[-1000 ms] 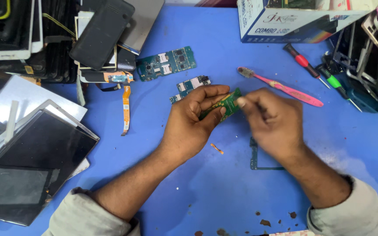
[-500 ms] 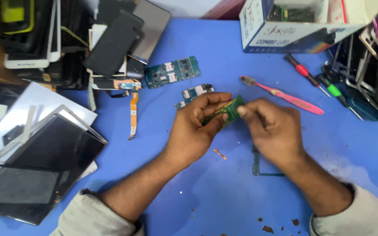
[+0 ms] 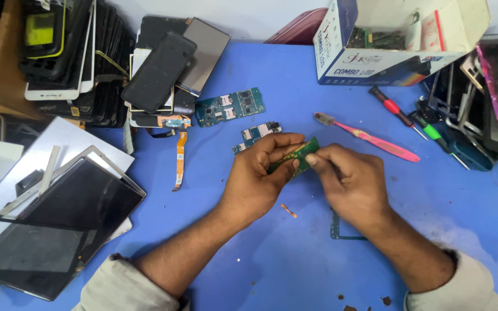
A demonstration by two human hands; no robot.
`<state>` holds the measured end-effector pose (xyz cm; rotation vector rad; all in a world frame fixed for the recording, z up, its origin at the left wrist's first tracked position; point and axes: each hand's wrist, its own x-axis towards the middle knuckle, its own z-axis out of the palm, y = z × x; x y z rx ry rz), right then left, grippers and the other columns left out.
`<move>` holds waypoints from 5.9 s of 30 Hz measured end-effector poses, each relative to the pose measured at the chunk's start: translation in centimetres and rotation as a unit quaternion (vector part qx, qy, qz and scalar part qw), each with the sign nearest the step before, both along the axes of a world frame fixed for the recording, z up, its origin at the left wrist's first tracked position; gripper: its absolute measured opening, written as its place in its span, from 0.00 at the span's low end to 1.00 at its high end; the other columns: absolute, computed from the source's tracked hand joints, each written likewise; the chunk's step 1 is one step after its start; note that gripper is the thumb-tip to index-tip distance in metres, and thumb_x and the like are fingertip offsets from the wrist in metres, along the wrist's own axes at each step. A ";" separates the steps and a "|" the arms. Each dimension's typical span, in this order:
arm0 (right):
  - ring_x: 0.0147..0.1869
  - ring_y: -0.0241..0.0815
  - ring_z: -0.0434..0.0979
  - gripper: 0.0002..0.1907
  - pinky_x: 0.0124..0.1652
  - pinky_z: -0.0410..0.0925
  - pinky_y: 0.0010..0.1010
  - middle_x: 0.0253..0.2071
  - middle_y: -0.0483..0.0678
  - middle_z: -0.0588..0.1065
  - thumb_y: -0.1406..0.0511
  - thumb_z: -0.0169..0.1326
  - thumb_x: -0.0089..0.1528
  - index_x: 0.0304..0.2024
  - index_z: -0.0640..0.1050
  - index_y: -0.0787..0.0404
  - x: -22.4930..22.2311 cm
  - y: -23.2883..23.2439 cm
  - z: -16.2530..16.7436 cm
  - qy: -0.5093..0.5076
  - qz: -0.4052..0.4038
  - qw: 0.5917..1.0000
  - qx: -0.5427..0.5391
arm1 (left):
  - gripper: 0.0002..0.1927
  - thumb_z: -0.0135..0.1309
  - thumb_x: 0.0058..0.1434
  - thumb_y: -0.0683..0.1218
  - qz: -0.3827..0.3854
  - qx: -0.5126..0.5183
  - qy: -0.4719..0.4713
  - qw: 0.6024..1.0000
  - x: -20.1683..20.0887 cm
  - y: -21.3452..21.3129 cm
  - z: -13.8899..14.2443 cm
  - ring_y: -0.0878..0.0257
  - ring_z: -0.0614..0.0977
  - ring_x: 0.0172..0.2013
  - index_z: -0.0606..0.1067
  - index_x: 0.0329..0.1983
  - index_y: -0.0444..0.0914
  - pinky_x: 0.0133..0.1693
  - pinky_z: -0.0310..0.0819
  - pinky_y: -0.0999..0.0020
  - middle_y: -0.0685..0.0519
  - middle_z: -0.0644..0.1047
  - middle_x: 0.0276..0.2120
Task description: The person holds a green phone motherboard in one hand and works on it with the fingertips of the other hand, picking and pressing at components on the board. They turn the board over and continue working on its other side, with other phone boards and screwdrivers on the workbench.
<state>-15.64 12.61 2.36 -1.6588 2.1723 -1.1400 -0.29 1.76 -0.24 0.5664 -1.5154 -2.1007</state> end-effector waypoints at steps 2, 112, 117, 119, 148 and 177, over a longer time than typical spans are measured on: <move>0.22 0.29 0.63 0.06 0.24 0.60 0.28 0.19 0.44 0.70 0.66 0.61 0.66 0.36 0.81 0.62 -0.1 0.0 -0.2 0.000 -0.053 0.998 0.034 | 0.19 0.49 0.67 0.32 0.002 0.005 -0.002 1.000 0.0 0.1 0.0 0.64 0.81 0.54 0.69 0.62 0.29 0.56 0.77 0.72 0.45 0.81 0.52; 0.37 0.42 0.78 0.08 0.39 0.69 0.32 0.34 0.50 0.78 0.76 0.68 0.59 0.36 0.81 0.66 -0.3 -0.4 0.9 0.129 0.056 0.982 -0.122 | 0.15 0.47 0.69 0.31 0.042 -0.018 0.029 0.999 0.7 0.4 0.4 0.68 0.81 0.52 0.70 0.58 0.30 0.53 0.76 0.75 0.48 0.81 0.51; 0.39 0.39 0.80 0.06 0.41 0.72 0.28 0.39 0.50 0.79 0.77 0.66 0.65 0.42 0.81 0.66 -0.4 -0.4 1.4 0.041 -0.022 0.991 -0.125 | 0.16 0.47 0.69 0.31 0.051 0.005 0.043 0.998 0.6 0.2 0.2 0.68 0.80 0.53 0.69 0.60 0.30 0.56 0.75 0.75 0.47 0.81 0.51; 0.38 0.43 0.79 0.07 0.43 0.72 0.33 0.38 0.52 0.78 0.78 0.64 0.62 0.39 0.79 0.68 -0.4 -0.4 1.5 0.069 0.011 0.986 -0.152 | 0.16 0.46 0.69 0.31 0.055 -0.003 0.038 0.998 0.6 0.3 0.2 0.67 0.80 0.53 0.69 0.60 0.29 0.55 0.75 0.74 0.47 0.81 0.52; 0.33 0.34 0.79 0.06 0.35 0.69 0.22 0.39 0.48 0.81 0.75 0.63 0.69 0.47 0.81 0.65 -0.5 0.7 1.2 0.053 0.050 0.996 -0.045 | 0.16 0.47 0.71 0.30 0.049 0.013 0.054 0.997 0.8 0.3 1.1 0.65 0.81 0.55 0.69 0.61 0.29 0.57 0.77 0.73 0.45 0.80 0.54; 0.32 0.38 0.74 0.10 0.43 0.67 0.32 0.37 0.48 0.81 0.80 0.62 0.62 0.44 0.81 0.65 0.1 0.1 2.9 0.125 0.070 0.987 -0.067 | 0.17 0.47 0.73 0.31 0.027 0.041 0.084 0.995 1.1 0.0 1.0 0.64 0.80 0.59 0.70 0.64 0.29 0.62 0.76 0.72 0.46 0.79 0.57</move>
